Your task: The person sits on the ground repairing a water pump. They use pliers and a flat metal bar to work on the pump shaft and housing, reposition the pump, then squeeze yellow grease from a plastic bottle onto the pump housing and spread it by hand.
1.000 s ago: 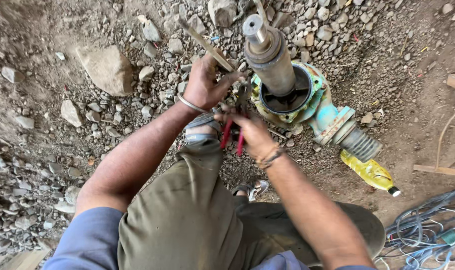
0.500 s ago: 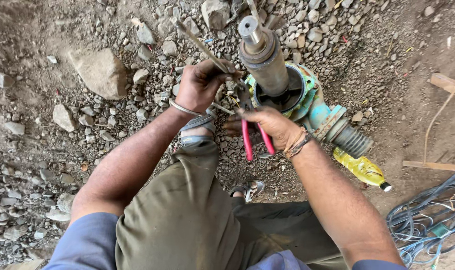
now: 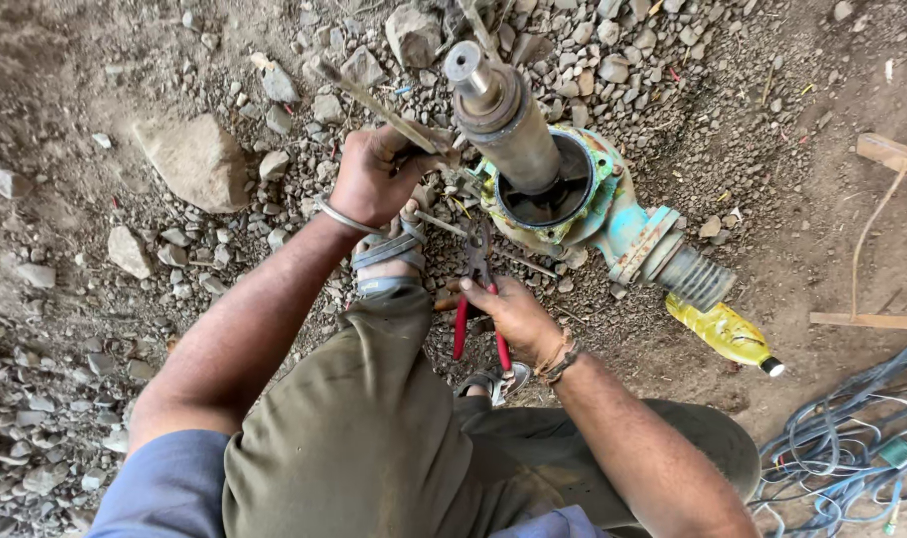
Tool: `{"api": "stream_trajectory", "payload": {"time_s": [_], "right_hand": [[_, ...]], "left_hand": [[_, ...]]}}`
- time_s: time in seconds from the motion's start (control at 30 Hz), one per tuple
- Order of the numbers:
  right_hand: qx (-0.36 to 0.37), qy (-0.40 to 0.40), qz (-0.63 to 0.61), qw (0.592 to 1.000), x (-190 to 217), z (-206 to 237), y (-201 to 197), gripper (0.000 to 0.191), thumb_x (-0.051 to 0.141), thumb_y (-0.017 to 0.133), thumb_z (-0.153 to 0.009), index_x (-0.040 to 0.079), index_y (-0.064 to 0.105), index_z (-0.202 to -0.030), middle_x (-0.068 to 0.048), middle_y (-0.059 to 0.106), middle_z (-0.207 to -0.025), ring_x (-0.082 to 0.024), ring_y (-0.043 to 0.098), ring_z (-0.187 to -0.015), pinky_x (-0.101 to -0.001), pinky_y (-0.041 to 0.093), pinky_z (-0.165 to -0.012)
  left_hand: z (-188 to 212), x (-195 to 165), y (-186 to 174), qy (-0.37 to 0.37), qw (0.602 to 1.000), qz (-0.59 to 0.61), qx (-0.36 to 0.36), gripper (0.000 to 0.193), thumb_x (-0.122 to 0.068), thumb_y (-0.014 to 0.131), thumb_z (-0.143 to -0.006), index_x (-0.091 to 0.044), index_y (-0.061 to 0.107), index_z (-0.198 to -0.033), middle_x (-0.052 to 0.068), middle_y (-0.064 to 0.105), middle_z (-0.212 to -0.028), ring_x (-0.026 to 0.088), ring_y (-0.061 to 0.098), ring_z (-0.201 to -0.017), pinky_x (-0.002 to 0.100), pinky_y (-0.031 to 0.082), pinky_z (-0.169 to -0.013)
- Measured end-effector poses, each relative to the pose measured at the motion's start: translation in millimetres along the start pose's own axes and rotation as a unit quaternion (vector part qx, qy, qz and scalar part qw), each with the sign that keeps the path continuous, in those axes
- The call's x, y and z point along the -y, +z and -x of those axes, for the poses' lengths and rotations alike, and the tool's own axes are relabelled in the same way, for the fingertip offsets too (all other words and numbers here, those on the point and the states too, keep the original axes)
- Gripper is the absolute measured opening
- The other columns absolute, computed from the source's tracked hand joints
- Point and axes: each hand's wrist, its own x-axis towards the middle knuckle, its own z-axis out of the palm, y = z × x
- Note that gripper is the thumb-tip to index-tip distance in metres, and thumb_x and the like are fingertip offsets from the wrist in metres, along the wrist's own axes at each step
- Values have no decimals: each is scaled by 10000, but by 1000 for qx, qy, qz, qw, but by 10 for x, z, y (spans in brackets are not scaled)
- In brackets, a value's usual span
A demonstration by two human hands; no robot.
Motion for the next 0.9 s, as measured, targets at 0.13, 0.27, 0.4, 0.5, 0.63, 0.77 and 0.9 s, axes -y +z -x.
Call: {"api": "stream_trajectory", "payload": {"time_s": [0.13,0.27,0.4,0.5,0.63,0.77,0.9], "right_hand": [[1,-76,50,996,78,-46,48,502,395,578,-1027,-30,669,-1278,-128,791,-1136,-162,707,-1057,-330,535,-974],[-16,-30,29,999,190,-2,97,456,395,567,-1015,3,680,-1220,-113,787,-1125,-162,698,-1029,-381,554,-850],[-22,9,-39,999,256,-85,194,401,384,579,-977,50,666,-1182,-105,782,-1080,-229,755,-967,-433,627,-814],[-1,-64,-80,995,301,-244,314,403,356,609,-1004,17,662,-1217,-108,765,-1125,-214,743,-1003,-414,616,-853],[-6,-114,-140,984,399,-409,446,364,299,623,-1023,-4,647,-1224,-151,754,-1127,-254,747,-997,-427,623,-902],[-21,-99,-133,986,451,-326,410,364,294,592,-1019,16,631,-1251,-149,754,-1125,-253,744,-1006,-415,628,-884],[-14,-94,36,995,310,82,147,424,326,549,-991,56,604,-1314,-92,753,-1165,-189,743,-1046,-381,639,-854]], "left_hand": [[41,-59,-1,-3,1000,-20,-20,180,41,736,-950,-48,718,-1105,77,789,-1025,160,783,-948,296,663,-826],[82,-100,38,-23,999,-20,-40,161,42,741,-936,-38,714,-1073,83,792,-1010,158,784,-933,299,649,-800],[28,-148,29,-127,990,-15,-66,151,-70,838,-911,-50,691,-937,73,784,-892,142,783,-812,290,672,-723],[21,-216,-43,-26,998,-33,-57,163,-39,819,-921,-19,682,-1006,103,777,-976,166,782,-939,316,669,-861],[68,-281,-116,-5,995,79,-58,226,35,703,-982,32,599,-1183,150,732,-1175,226,723,-1157,361,610,-1042],[77,-214,-117,5,978,204,-35,221,111,552,-1068,34,622,-1262,173,731,-1244,265,725,-1225,398,621,-1107],[64,-79,-100,-9,959,279,-48,229,137,575,-1054,33,664,-1239,178,734,-1217,284,746,-1176,419,648,-1066]]}}
